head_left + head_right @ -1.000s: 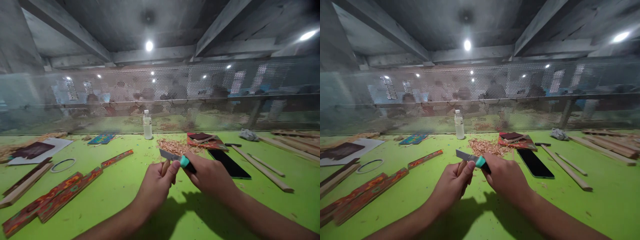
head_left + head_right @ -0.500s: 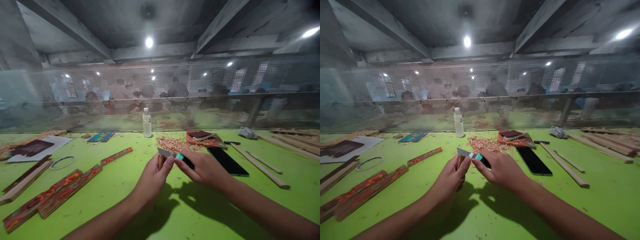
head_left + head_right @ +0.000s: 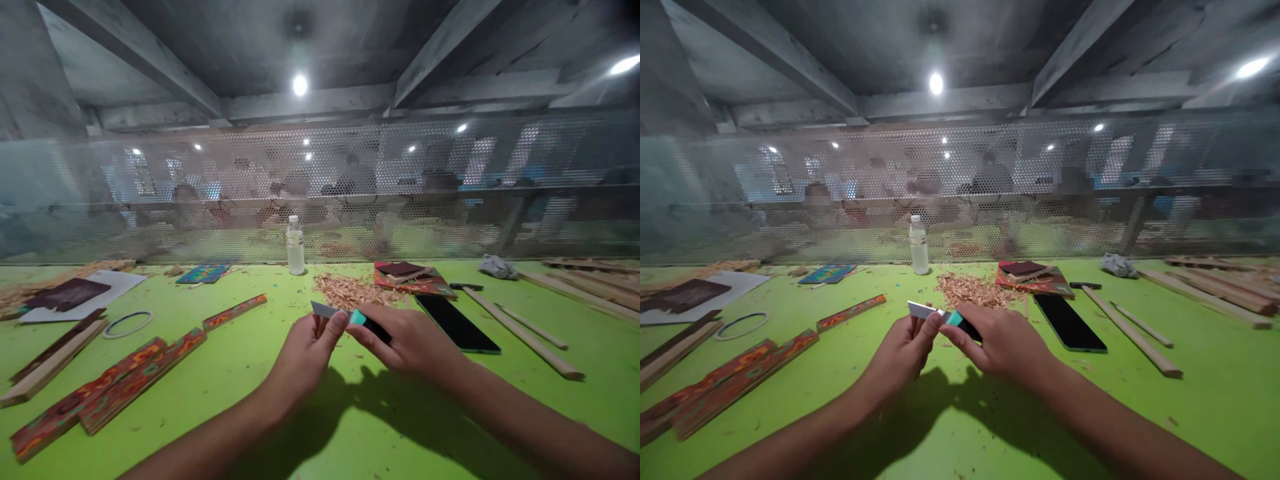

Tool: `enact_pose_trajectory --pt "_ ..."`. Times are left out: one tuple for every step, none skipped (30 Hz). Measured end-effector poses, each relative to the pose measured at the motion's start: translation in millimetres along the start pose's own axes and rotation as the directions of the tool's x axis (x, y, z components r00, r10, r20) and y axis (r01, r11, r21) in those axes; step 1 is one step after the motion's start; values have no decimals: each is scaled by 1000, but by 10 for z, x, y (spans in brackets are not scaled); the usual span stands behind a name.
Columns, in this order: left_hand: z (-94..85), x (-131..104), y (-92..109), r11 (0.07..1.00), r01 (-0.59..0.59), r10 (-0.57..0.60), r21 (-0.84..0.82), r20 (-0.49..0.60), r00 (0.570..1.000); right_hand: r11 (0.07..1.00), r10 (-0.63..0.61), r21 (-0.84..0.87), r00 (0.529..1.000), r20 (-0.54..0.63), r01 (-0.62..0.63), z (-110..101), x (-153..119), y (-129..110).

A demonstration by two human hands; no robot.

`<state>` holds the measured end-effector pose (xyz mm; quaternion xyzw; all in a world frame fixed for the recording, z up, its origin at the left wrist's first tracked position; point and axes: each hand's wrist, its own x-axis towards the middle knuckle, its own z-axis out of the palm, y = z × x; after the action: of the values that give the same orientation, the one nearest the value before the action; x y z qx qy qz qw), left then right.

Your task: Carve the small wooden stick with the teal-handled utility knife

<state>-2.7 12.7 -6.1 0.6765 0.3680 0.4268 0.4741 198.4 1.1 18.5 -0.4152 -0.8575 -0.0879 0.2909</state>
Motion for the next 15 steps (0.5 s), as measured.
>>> enact_pose_trajectory --pt "-7 2 -1 1000 -1 1 8 -1 1000 1000 3 -2 1000 -6 -3 1 -6 -9" --pt "-12 2 -1 1000 -1 1 14 -2 1000 1000 7 -4 1000 -12 -7 2 -12 -18" --pt "-14 1 1 1000 -1 1 18 -5 1000 1000 12 -7 1000 -18 -12 5 -17 -27" --pt "-15 0 4 1000 0 0 20 -8 1000 1000 17 -10 1000 -24 -17 9 -21 -35" --pt "-13 0 9 1000 1 0 20 -13 1000 1000 23 -13 999 -31 -23 12 -25 -42" --pt "-10 0 16 1000 1 -1 17 -19 1000 999 28 -15 999 -43 -29 16 -27 -47" --pt "-6 1 25 1000 0 0 13 -24 1000 999 34 -16 998 -56 -35 17 -28 -50" --pt "-1 3 35 1000 -3 3 7 -28 1000 999 42 -17 996 -74 -43 16 -28 -50" --pt "3 5 45 1000 -7 7 1 -31 1000 998 50 -20 994 -93 -52 11 -26 -47" --pt "6 7 55 1000 -12 12 -4 -33 999 998 60 -24 991 -117 -63 4 -23 -40" --pt "8 8 63 1000 -18 18 -8 -35 999 997 69 -26 988 -139 -73 -6 -19 -30" --pt "10 7 69 1000 -24 24 -8 -38 999 996 76 -28 985 -158 -81 -17 -15 -19" --pt "10 6 73 1000 -30 29 -8 -41 999 996 80 -28 982 -173 -86 -28 -10 -7" --pt "10 2 74 999 -34 34 -7 -46 998 996 79 -23 980 -181 -85 -36 -6 5" --pt "10 -4 74 999 -39 38 -6 -48 998 997 73 -16 981 -180 -77 -42 -2 15"
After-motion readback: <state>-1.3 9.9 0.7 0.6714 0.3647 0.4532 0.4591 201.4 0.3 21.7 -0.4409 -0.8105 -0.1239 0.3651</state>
